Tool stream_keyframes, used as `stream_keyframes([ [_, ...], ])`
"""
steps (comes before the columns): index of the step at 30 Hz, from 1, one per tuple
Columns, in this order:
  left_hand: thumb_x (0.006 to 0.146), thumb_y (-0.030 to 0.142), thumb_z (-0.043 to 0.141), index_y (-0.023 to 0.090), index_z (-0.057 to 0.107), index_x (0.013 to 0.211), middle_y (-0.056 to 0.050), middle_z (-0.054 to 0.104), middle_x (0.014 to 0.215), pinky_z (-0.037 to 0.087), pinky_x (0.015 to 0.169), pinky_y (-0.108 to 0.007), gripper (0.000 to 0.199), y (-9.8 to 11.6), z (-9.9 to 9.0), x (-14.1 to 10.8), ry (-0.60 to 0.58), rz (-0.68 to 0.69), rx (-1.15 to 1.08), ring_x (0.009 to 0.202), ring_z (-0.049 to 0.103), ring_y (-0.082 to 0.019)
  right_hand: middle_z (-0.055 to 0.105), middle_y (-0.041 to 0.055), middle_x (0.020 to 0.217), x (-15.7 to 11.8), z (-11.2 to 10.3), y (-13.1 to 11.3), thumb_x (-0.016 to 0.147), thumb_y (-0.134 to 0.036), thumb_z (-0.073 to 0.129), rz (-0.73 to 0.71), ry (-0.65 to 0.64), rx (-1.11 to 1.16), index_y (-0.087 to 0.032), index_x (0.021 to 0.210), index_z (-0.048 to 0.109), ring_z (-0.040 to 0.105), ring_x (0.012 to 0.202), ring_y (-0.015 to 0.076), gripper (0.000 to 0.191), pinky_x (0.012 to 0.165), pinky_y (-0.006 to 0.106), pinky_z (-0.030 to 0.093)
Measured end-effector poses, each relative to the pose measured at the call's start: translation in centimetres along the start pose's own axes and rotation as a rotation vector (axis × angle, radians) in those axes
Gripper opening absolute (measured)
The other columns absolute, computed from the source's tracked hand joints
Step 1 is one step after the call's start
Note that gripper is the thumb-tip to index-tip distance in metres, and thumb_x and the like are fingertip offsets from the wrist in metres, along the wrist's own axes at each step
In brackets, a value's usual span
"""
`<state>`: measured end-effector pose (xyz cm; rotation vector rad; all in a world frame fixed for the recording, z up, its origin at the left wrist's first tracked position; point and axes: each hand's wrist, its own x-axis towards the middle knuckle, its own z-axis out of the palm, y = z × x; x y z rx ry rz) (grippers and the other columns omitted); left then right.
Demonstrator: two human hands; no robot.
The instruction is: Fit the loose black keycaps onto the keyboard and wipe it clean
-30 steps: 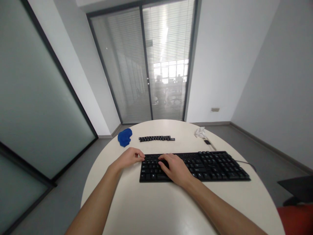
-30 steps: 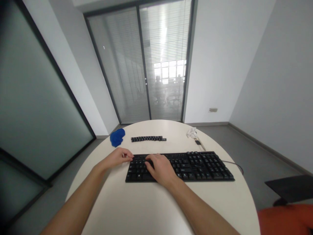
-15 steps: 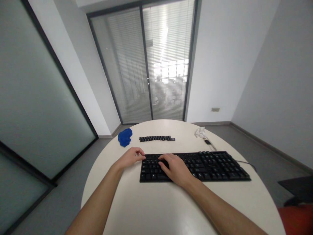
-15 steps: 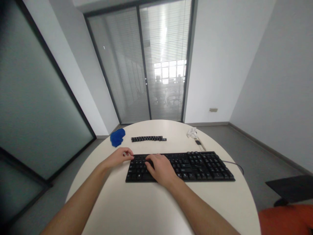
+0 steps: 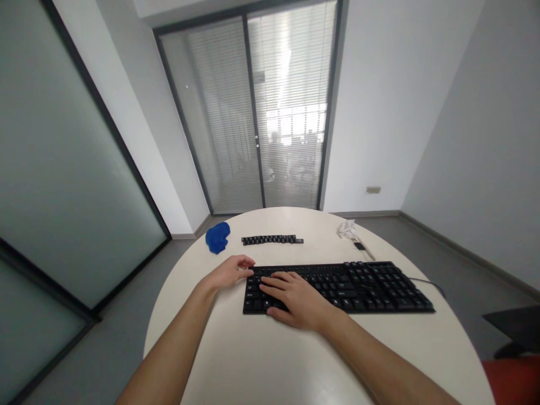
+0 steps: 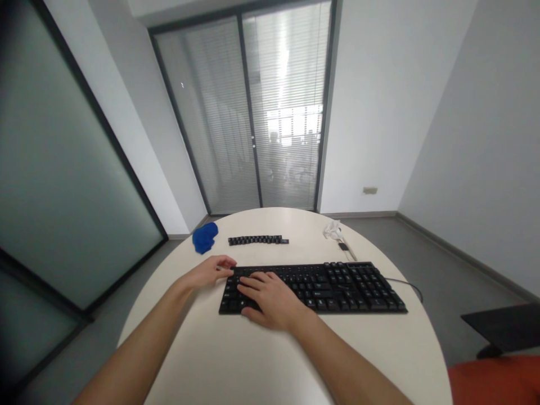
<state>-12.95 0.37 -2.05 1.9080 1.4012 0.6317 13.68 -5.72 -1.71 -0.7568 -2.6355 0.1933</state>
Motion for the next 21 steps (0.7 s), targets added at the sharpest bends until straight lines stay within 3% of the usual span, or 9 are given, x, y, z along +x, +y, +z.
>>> stream_keyframes([
  [7, 0.074, 0.036, 0.07, 0.012, 0.072, 0.111, -0.01, 0.073, 0.098, 0.049, 0.086, -0.036, 0.043, -0.1, -0.2, 0.2, -0.029, -0.008, 0.008, 0.093, 0.064, -0.024, 0.054, 0.0054, 0.147, 0.1, -0.1, 0.0, 0.094, -0.044, 0.059, 0.008, -0.001, 0.02, -0.027, 0.141, 0.057, 0.046, 0.134, 0.0278, 0.05, 0.111, 0.046, 0.036],
  [15, 0.078, 0.038, 0.071, 0.013, 0.07, 0.114, -0.011, 0.071, 0.107, 0.048, 0.086, -0.034, 0.044, -1.0, 0.0, -0.1, -0.013, 0.032, -0.019, 0.097, 0.064, -0.024, 0.052, 0.0045, 0.149, 0.0, -0.2, -0.1, 0.094, -0.045, 0.058, 0.025, -0.027, 0.017, -0.029, 0.142, 0.055, 0.046, 0.136, 0.029, 0.05, 0.112, 0.049, 0.035],
  [19, 0.09, 0.043, 0.059, 0.015, 0.068, 0.112, -0.009, 0.071, 0.102, 0.051, 0.084, -0.033, 0.037, -2.2, 0.8, 0.5, 0.212, 0.137, 0.14, 0.09, 0.065, -0.021, 0.052, 0.005, 0.149, 0.0, -0.1, 0.0, 0.094, -0.044, 0.059, 0.023, -0.022, 0.019, -0.028, 0.142, 0.055, 0.046, 0.136, 0.0287, 0.051, 0.112, 0.048, 0.035],
  [21, 0.094, 0.041, 0.052, 0.016, 0.064, 0.119, -0.01, 0.068, 0.112, 0.049, 0.093, -0.036, 0.037, -2.9, 1.0, 1.0, 0.334, 0.154, 0.221, 0.1, 0.064, -0.023, 0.052, 0.0051, 0.149, 0.0, -0.1, 0.0, 0.094, -0.044, 0.059, 0.024, -0.022, 0.022, -0.028, 0.142, 0.055, 0.046, 0.136, 0.0286, 0.051, 0.112, 0.048, 0.035],
])
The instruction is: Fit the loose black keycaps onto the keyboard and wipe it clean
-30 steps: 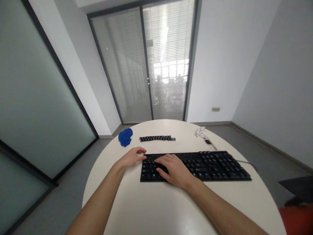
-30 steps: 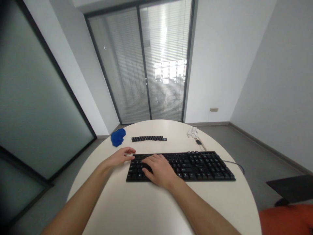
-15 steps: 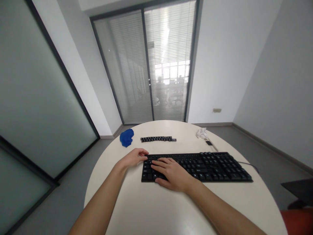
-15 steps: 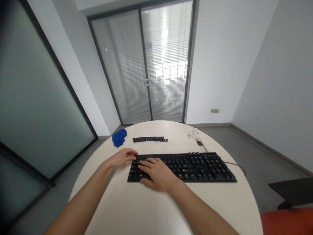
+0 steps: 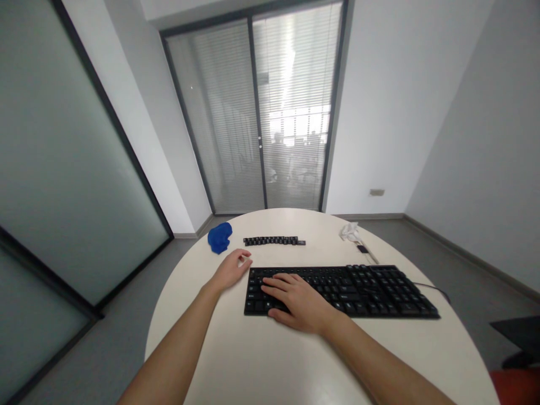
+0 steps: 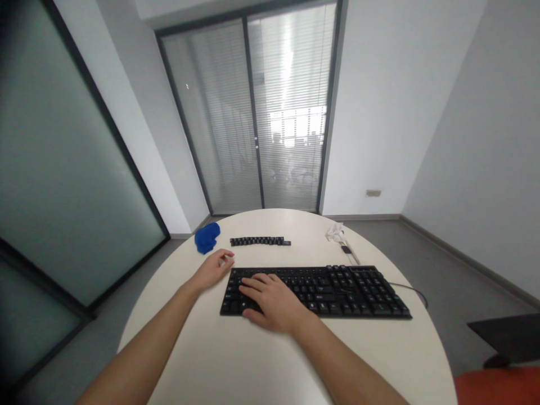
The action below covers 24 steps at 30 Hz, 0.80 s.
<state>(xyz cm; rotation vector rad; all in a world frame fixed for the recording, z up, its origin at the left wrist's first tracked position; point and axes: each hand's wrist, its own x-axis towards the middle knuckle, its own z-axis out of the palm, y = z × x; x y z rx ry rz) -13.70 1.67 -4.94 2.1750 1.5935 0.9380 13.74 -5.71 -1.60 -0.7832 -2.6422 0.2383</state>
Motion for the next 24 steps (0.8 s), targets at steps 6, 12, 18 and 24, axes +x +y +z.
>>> stream_keyframes([
  [6, 0.095, 0.027, 0.048, 0.015, 0.04, 0.147, -0.015, 0.043, 0.152, 0.031, 0.116, -0.046, 0.054, -1.4, 1.2, 1.0, 0.076, 0.019, 0.21, 0.139, 0.04, -0.029, 0.051, 0.0039, 0.15, 0.0, -0.1, -0.1, 0.095, -0.045, 0.057, 0.004, -0.008, 0.0, -0.028, 0.143, 0.054, 0.045, 0.136, 0.0284, 0.05, 0.112, 0.048, 0.034],
  [12, 0.093, 0.024, 0.046, 0.015, 0.028, 0.154, -0.015, 0.032, 0.159, 0.032, 0.112, -0.051, 0.065, -1.2, 1.8, 1.6, 0.026, -0.034, 0.387, 0.139, 0.038, -0.035, 0.05, 0.0034, 0.15, 0.0, -0.2, -0.2, 0.096, -0.045, 0.056, 0.004, -0.012, 0.001, -0.027, 0.142, 0.054, 0.045, 0.136, 0.0287, 0.05, 0.113, 0.048, 0.034],
  [18, 0.091, 0.021, 0.045, 0.018, 0.028, 0.155, -0.013, 0.034, 0.159, 0.035, 0.107, -0.049, 0.066, -0.9, 1.8, 2.9, -0.019, -0.077, 0.485, 0.134, 0.043, -0.037, 0.05, 0.0027, 0.15, 0.0, -0.3, -0.3, 0.096, -0.045, 0.056, 0.012, -0.012, -0.007, -0.027, 0.143, 0.054, 0.045, 0.136, 0.0287, 0.051, 0.114, 0.048, 0.033],
  [24, 0.092, 0.02, 0.044, 0.017, 0.036, 0.152, -0.013, 0.046, 0.151, 0.041, 0.099, -0.048, 0.06, -0.4, 2.1, 3.1, 0.004, -0.108, 0.528, 0.125, 0.048, -0.036, 0.05, 0.0034, 0.151, 0.0, -0.2, -0.1, 0.096, -0.048, 0.054, -0.001, -0.025, -0.009, -0.026, 0.143, 0.053, 0.045, 0.135, 0.0284, 0.052, 0.113, 0.047, 0.034],
])
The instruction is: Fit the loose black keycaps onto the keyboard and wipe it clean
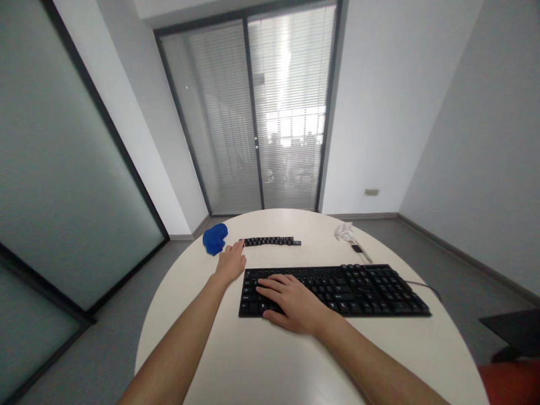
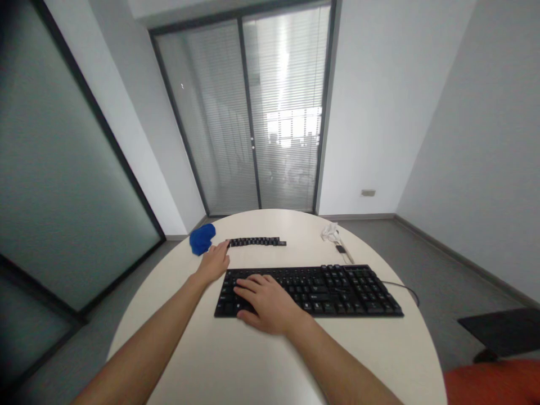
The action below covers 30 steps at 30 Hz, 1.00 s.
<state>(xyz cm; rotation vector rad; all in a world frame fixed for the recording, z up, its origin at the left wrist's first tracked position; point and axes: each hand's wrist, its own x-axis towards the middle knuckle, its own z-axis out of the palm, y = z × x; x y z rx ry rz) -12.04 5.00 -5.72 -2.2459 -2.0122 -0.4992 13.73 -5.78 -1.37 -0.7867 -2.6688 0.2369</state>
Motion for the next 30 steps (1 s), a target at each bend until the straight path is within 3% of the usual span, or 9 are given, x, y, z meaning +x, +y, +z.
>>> stream_keyframes([
  [7, 0.094, 0.021, 0.051, 0.015, 0.045, 0.143, -0.013, 0.057, 0.137, 0.041, 0.103, -0.038, 0.05, 0.1, -0.5, -0.9, 0.092, -0.056, -0.055, 0.122, 0.054, -0.027, 0.049, 0.003, 0.151, 0.0, -0.1, 0.0, 0.097, -0.05, 0.052, 0.001, -0.012, -0.003, -0.026, 0.144, 0.053, 0.044, 0.136, 0.0287, 0.053, 0.113, 0.047, 0.033],
  [11, 0.093, 0.016, 0.052, 0.019, 0.059, 0.127, -0.009, 0.063, 0.128, 0.044, 0.096, -0.032, 0.035, -0.5, -1.2, -1.6, 0.103, -0.077, -0.111, 0.117, 0.058, -0.023, 0.049, 0.0036, 0.151, 0.0, 0.0, 0.1, 0.097, -0.05, 0.052, 0.003, -0.011, -0.004, -0.026, 0.144, 0.052, 0.044, 0.136, 0.0289, 0.053, 0.113, 0.048, 0.034],
  [16, 0.092, 0.019, 0.055, 0.019, 0.069, 0.108, -0.009, 0.07, 0.113, 0.047, 0.086, -0.035, 0.022, -0.9, -2.2, -2.1, 0.074, -0.119, -0.205, 0.101, 0.064, -0.025, 0.048, 0.004, 0.152, 0.0, 0.1, 0.2, 0.097, -0.05, 0.053, -0.004, -0.018, 0.0, -0.026, 0.144, 0.052, 0.044, 0.136, 0.0288, 0.053, 0.113, 0.047, 0.033],
  [19, 0.09, 0.025, 0.06, 0.019, 0.072, 0.107, -0.007, 0.073, 0.1, 0.049, 0.08, -0.031, 0.022, -0.6, -3.0, -2.3, 0.001, -0.072, -0.307, 0.087, 0.067, -0.022, 0.048, 0.0034, 0.152, -0.1, 0.1, 0.3, 0.096, -0.049, 0.053, -0.005, -0.016, -0.001, -0.026, 0.144, 0.052, 0.043, 0.136, 0.0284, 0.053, 0.113, 0.047, 0.033],
  [24, 0.083, 0.029, 0.068, 0.019, 0.075, 0.103, -0.004, 0.075, 0.097, 0.051, 0.074, -0.026, 0.024, 0.7, -5.1, -2.7, -0.202, 0.179, -0.616, 0.082, 0.067, -0.018, 0.048, 0.0036, 0.152, -0.1, 0.1, 0.3, 0.096, -0.049, 0.053, -0.006, -0.023, 0.003, -0.026, 0.144, 0.052, 0.042, 0.137, 0.0288, 0.053, 0.114, 0.047, 0.032],
  [30, 0.08, 0.031, 0.071, 0.018, 0.079, 0.097, -0.005, 0.077, 0.092, 0.05, 0.076, -0.028, 0.023, 1.4, -6.8, -3.2, -0.366, 0.229, -0.702, 0.081, 0.067, -0.019, 0.048, 0.003, 0.153, 0.0, 0.1, 0.3, 0.096, -0.049, 0.054, -0.001, -0.024, 0.004, -0.027, 0.144, 0.052, 0.042, 0.137, 0.0291, 0.053, 0.114, 0.048, 0.032],
])
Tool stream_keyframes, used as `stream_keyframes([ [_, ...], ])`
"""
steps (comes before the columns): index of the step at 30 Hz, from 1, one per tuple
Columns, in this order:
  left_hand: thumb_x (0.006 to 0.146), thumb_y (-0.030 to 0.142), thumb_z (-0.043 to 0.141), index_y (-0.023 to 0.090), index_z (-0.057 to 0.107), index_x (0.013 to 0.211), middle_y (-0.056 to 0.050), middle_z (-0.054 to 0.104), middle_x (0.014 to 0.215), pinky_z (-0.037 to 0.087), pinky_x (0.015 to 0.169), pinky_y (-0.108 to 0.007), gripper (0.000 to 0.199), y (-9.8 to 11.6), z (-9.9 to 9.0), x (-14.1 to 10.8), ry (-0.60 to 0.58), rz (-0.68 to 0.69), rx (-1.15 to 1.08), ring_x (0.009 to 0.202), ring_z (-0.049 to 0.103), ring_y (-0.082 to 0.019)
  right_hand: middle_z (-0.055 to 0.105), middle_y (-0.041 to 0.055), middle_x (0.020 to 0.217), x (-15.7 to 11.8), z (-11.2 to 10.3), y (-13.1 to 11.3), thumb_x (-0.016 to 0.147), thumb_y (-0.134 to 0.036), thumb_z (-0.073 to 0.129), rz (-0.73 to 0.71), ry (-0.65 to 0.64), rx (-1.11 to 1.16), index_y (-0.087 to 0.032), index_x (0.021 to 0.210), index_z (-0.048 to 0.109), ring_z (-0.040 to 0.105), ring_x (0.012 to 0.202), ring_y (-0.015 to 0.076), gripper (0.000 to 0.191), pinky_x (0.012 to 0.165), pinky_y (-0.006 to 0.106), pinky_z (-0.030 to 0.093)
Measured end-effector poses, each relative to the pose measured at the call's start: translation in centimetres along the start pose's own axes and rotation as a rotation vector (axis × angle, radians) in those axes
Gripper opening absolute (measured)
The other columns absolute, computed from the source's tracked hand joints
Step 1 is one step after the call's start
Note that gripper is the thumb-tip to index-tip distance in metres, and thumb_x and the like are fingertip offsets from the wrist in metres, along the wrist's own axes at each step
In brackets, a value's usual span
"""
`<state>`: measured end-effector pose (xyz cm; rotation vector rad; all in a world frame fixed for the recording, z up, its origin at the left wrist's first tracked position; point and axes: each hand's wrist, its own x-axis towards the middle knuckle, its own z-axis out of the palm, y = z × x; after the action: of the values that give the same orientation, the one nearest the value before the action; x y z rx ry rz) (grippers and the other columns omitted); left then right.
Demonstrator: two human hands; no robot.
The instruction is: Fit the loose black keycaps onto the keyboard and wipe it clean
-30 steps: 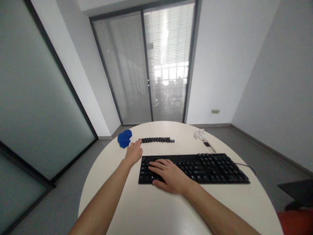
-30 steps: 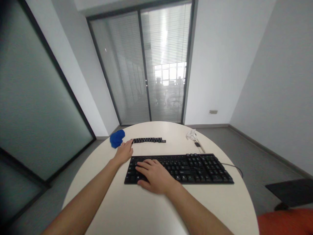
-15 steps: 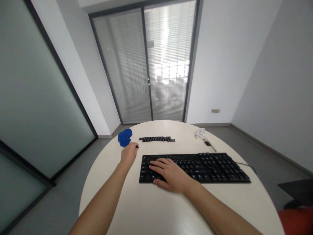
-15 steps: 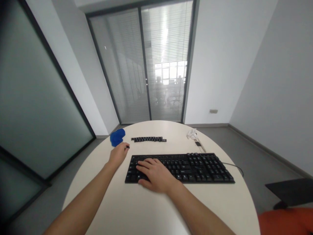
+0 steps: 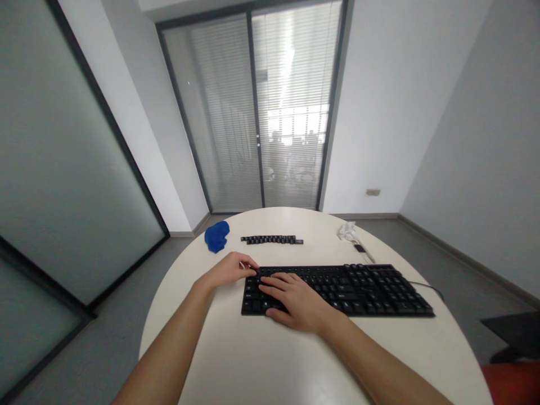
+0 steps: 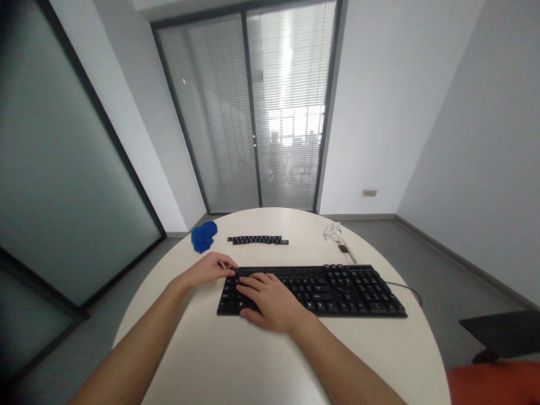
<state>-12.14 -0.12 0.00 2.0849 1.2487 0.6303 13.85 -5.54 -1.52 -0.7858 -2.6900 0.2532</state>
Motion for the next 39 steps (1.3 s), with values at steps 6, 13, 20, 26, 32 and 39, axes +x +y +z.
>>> stream_keyframes([
  [6, 0.079, 0.029, 0.071, 0.018, 0.079, 0.099, -0.005, 0.078, 0.094, 0.051, 0.077, -0.028, 0.024, -0.4, 0.0, -0.1, -0.043, -0.006, -0.011, 0.084, 0.068, -0.02, 0.049, 0.0018, 0.152, 0.0, 0.0, 0.0, 0.096, -0.049, 0.054, 0.0, 0.004, -0.004, -0.027, 0.144, 0.052, 0.043, 0.136, 0.0287, 0.053, 0.114, 0.048, 0.033],
  [13, 0.08, 0.026, 0.069, 0.017, 0.078, 0.094, -0.006, 0.077, 0.094, 0.051, 0.077, -0.027, 0.02, -0.7, 0.2, 0.0, -0.03, 0.052, 0.019, 0.086, 0.069, -0.02, 0.049, 0.0032, 0.152, 0.0, 0.1, 0.0, 0.096, -0.049, 0.054, -0.003, 0.01, 0.0, -0.027, 0.144, 0.052, 0.043, 0.136, 0.0278, 0.053, 0.114, 0.047, 0.033],
  [20, 0.081, 0.025, 0.065, 0.02, 0.079, 0.093, -0.005, 0.075, 0.094, 0.05, 0.08, -0.027, 0.018, 0.1, -0.1, -0.2, -0.054, 0.13, 0.167, 0.086, 0.067, -0.02, 0.049, 0.0041, 0.151, 0.0, 0.0, 0.0, 0.096, -0.049, 0.054, -0.002, 0.008, 0.006, -0.026, 0.144, 0.052, 0.043, 0.136, 0.0286, 0.053, 0.114, 0.048, 0.032],
  [26, 0.084, 0.025, 0.062, 0.02, 0.079, 0.09, -0.006, 0.075, 0.094, 0.049, 0.078, -0.027, 0.019, 1.0, 0.0, -0.3, -0.073, 0.158, 0.203, 0.088, 0.066, -0.02, 0.049, 0.0039, 0.151, 0.0, -0.1, -0.1, 0.096, -0.049, 0.054, 0.001, 0.005, 0.004, -0.026, 0.144, 0.052, 0.043, 0.135, 0.029, 0.053, 0.113, 0.048, 0.033],
  [32, 0.089, 0.037, 0.061, 0.018, 0.079, 0.09, -0.006, 0.075, 0.089, 0.048, 0.075, -0.027, 0.026, 0.6, 0.5, -0.2, -0.032, 0.071, 0.085, 0.084, 0.066, -0.02, 0.048, 0.004, 0.152, 0.0, -0.1, 0.0, 0.096, -0.049, 0.053, -0.005, -0.007, 0.009, -0.026, 0.144, 0.052, 0.043, 0.136, 0.0293, 0.053, 0.114, 0.048, 0.032],
  [39, 0.08, 0.037, 0.069, 0.015, 0.078, 0.093, -0.007, 0.076, 0.087, 0.049, 0.075, -0.03, 0.028, -0.4, 0.8, 0.4, -0.032, -0.06, -0.053, 0.081, 0.067, -0.021, 0.048, 0.0041, 0.152, 0.1, 0.0, 0.0, 0.096, -0.049, 0.054, -0.002, 0.004, 0.01, -0.027, 0.144, 0.052, 0.042, 0.137, 0.0282, 0.053, 0.114, 0.047, 0.032],
])
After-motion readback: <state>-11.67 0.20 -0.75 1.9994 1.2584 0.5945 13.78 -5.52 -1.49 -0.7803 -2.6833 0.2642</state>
